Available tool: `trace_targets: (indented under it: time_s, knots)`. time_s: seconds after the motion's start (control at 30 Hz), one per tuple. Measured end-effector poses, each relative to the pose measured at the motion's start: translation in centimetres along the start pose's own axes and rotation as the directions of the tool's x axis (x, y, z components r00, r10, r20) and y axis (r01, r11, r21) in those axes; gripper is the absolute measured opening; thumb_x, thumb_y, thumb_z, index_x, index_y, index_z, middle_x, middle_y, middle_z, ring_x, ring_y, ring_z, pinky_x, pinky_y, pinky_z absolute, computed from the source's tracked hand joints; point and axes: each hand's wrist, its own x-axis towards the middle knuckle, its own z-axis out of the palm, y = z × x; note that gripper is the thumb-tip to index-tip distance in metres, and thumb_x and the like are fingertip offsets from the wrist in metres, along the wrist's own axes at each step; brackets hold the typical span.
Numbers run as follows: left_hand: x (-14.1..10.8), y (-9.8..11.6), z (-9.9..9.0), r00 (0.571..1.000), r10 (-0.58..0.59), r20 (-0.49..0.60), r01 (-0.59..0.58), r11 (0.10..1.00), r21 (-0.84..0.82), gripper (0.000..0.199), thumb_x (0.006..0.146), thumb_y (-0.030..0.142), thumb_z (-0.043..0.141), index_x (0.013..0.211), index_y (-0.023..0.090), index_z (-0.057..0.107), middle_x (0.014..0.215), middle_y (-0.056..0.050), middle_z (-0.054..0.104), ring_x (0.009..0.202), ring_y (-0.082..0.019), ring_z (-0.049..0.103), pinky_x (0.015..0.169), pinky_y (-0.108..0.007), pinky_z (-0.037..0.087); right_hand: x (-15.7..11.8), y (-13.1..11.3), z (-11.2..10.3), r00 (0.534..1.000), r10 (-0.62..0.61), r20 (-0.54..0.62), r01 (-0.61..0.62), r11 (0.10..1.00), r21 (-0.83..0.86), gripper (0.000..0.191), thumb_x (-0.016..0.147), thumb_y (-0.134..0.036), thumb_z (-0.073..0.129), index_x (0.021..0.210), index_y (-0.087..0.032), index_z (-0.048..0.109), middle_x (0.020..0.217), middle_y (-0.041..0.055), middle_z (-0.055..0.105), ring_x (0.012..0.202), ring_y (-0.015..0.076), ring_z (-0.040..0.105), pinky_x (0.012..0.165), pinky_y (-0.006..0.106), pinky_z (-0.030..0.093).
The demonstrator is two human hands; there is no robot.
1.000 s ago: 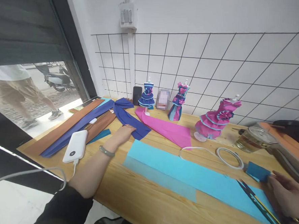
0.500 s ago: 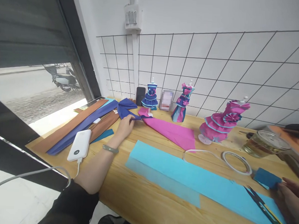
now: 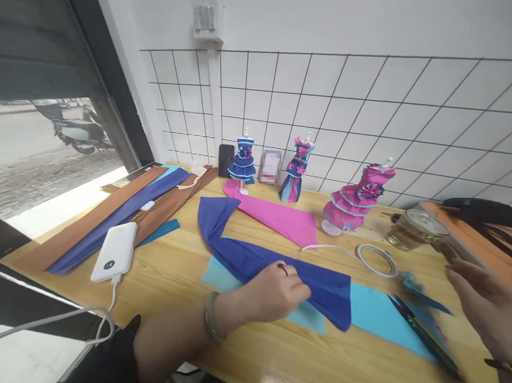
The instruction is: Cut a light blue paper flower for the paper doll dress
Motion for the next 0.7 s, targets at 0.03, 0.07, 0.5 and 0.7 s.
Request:
trace_targets:
  time_s: [0.03,0.07,0.5,0.7]
  knots:
    - [0.2,0.8,0.4,0.999,0.037,0.032,-0.036,0.999,-0.019,0.014,0.082,0.016,0.039,0.079,0.017,0.052,0.069,-0.003,0.058,0.074,-0.016,0.053,0.065,-0.030,0.036,-0.5,-1.6,-0.7,0.996,0.040,0.084,-0.046,0.996,0.072,0.032,0.073,-0.039,0.050,0.094,-0.017,0.061,0.092,0.0137,0.066,0.068,0.0225,0.062,0.054,0.031,0.046]
    - [0.3,1.4,0.6,0.996,0.080,0.051,-0.077,0.996,-0.055,0.014,0.083,0.021,0.040,0.079,0.017,0.053,0.068,-0.003,0.058,0.073,-0.016,0.053,0.064,-0.029,0.036,-1.2,-2.9,-1.1,0.989,0.038,0.145,-0.055,0.993,0.109,0.033,0.072,-0.040,0.052,0.095,-0.018,0.061,0.097,0.0127,0.065,0.075,0.0228,0.062,0.059,0.031,0.047]
    - [-3.1,-11.2,-3.5,0.391,-0.917,-0.073,0.918,0.382,0.108,0.063,0.061,0.037,0.065,0.118,0.018,0.042,0.115,-0.020,0.049,0.109,-0.037,0.040,0.084,-0.048,0.032,-11.6,-8.5,3.8,0.668,-0.558,0.493,0.445,0.830,0.336,0.034,0.081,-0.042,0.046,0.106,-0.021,0.055,0.103,0.0095,0.059,0.095,0.0232,0.055,0.084,0.038,0.043]
    - [-6.3,-15.4,-2.8,0.274,-0.957,0.095,0.958,0.263,-0.114,0.007,0.054,0.020,0.062,0.056,0.017,0.055,0.066,-0.010,0.061,0.079,-0.030,0.057,0.068,-0.037,0.038,-12.6,-9.8,4.5,0.601,-0.572,0.559,0.450,0.820,0.355,0.024,0.085,-0.030,0.041,0.099,-0.019,0.058,0.089,0.0084,0.059,0.084,0.0202,0.056,0.076,0.035,0.045]
